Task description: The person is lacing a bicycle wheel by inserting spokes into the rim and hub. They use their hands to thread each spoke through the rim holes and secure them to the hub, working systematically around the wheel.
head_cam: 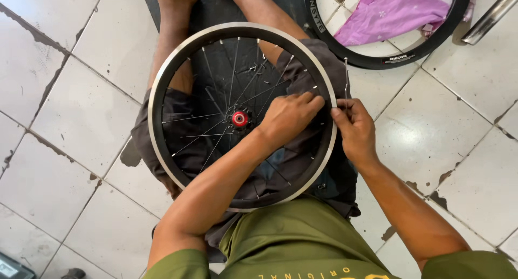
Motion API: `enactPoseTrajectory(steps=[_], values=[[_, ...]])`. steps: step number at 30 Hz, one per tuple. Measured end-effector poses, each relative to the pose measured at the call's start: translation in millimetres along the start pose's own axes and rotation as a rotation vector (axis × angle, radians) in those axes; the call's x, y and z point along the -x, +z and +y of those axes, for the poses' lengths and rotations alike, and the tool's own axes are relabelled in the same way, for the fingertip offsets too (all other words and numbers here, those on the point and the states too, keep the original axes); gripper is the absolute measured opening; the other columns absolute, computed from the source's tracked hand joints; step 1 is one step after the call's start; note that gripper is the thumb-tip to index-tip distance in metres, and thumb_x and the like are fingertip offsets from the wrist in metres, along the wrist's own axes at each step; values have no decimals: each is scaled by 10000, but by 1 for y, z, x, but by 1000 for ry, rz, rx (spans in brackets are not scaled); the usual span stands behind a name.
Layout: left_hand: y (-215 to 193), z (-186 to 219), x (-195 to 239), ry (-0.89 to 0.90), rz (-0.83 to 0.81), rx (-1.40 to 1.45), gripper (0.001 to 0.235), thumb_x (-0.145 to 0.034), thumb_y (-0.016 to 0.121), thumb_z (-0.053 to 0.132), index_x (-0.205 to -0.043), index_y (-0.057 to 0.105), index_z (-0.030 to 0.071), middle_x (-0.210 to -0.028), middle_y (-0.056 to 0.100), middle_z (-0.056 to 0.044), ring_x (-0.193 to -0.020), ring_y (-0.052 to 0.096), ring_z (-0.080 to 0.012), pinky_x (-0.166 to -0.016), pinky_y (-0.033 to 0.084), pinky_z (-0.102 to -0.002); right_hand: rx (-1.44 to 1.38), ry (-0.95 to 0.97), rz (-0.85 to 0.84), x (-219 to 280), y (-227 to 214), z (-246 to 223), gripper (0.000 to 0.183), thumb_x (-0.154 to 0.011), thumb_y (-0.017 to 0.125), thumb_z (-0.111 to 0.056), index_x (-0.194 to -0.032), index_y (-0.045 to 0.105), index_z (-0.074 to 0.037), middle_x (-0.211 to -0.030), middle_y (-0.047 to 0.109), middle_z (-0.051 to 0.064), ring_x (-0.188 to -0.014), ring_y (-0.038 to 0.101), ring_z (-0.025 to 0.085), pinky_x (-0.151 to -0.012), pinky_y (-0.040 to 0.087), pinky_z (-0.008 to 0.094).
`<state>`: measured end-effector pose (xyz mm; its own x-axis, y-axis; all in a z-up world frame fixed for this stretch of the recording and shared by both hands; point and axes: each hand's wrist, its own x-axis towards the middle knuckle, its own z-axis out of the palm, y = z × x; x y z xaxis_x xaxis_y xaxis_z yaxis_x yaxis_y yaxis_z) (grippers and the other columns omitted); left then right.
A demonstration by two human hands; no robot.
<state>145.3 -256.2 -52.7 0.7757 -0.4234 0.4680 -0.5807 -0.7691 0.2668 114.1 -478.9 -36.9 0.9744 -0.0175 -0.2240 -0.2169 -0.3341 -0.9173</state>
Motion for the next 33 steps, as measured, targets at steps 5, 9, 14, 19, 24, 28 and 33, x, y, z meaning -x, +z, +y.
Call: enactPoseTrajectory(steps=[5, 9, 14, 19, 24, 28, 33], values=[[17, -8, 11, -38, -34, -28, 157, -1144, 555, 279, -1002, 581, 219, -811, 591, 34, -667, 718, -234, -578, 562, -349, -280, 139, -22, -5, 12, -7, 369, -1131, 771, -213, -1485, 759, -111, -798, 652, -13, -541, 551, 57, -441, 414, 203], [-5, 3, 6, -14, -13, 4, 182, -1130, 568, 236, -952, 599, 216, -812, 583, 36, -690, 717, -237, -593, 560, -324, -306, 158, 85, 8, 11, 6, 240, -1095, 822, -191, -1301, 812, -69, -779, 600, -6, -539, 560, 81, -462, 413, 226], [1, 10, 5, -47, -23, -30, 164, -1136, 561, 246, -978, 598, 224, -830, 594, 34, -707, 722, -216, -602, 558, -314, -336, 168, 112, 10, 16, 7, 183, -1100, 829, -188, -1228, 805, -60, -797, 595, -7, -556, 562, 76, -471, 399, 225], [18, 9, 17, -44, -81, 23, 158, -1100, 612, 217, -947, 613, 176, -832, 622, 2, -770, 765, -282, -648, 583, -362, -324, 162, 93, 12, 11, -3, 185, -1096, 834, -195, -1211, 789, -57, -794, 578, -17, -552, 568, 73, -466, 394, 223], [1, 12, 9, -133, -83, 106, 162, -1113, 602, 247, -962, 627, 191, -797, 638, 16, -700, 730, -250, -585, 555, -344, -81, 104, -21, 3, -16, 3, 376, -1266, 605, -362, -1307, 824, -59, -840, 709, 112, -553, 643, 147, -474, 475, 291], [10, 9, 11, -93, -110, 72, 117, -1085, 617, 272, -983, 610, 214, -785, 646, 26, -731, 767, -237, -608, 570, -332, 19, 62, -68, 7, -36, -14, 315, -1223, 648, -241, -1477, 779, -107, -758, 707, 120, -526, 645, 195, -472, 516, 316], [21, 15, 13, 8, -55, 172, 209, -1156, 514, 285, -977, 601, 220, -827, 662, 12, -786, 759, -268, -643, 576, -354, -49, 94, -49, 32, -26, 8, 292, -1190, 686, -265, -1305, 728, 1, -798, 693, 162, -572, 679, 242, -511, 546, 381]])
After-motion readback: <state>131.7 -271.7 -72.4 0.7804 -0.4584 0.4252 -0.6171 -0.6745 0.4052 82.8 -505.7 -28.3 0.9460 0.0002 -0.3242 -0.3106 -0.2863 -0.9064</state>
